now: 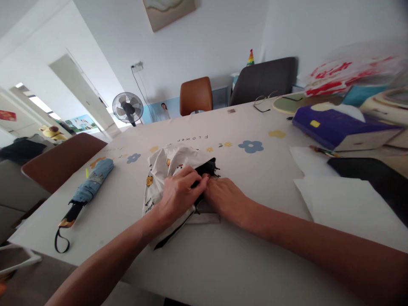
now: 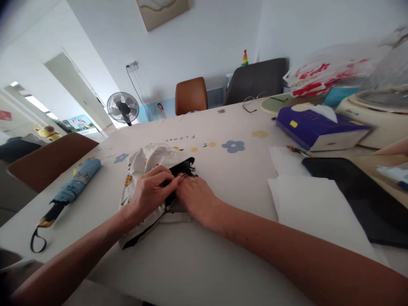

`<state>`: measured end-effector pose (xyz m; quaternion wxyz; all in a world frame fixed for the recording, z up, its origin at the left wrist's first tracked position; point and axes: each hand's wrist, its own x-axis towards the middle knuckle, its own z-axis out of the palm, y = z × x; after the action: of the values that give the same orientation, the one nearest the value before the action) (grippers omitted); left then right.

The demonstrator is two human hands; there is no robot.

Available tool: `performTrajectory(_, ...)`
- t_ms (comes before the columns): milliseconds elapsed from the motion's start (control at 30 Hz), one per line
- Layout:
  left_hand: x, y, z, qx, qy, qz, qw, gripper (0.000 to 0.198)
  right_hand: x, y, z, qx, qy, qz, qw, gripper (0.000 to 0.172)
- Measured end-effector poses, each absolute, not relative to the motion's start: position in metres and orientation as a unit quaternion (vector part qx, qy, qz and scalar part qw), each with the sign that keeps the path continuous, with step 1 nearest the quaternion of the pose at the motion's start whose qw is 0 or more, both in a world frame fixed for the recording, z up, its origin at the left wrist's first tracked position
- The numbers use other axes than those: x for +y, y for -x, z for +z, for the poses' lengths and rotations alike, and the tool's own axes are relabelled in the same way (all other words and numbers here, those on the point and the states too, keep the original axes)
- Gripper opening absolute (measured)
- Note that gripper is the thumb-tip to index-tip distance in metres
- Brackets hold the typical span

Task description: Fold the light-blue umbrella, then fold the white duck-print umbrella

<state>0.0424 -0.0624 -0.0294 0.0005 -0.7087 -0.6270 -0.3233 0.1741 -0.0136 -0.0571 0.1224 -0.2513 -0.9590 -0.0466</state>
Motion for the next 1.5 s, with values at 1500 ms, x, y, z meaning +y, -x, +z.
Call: performTrajectory(1500, -0.054, -0.066, -0.022, -0.628, 0.732, -0.171, 0.201, 0.016, -0.019, -0.168, -0.069, -0.961, 0.241, -0.018, 0.135, 0.022)
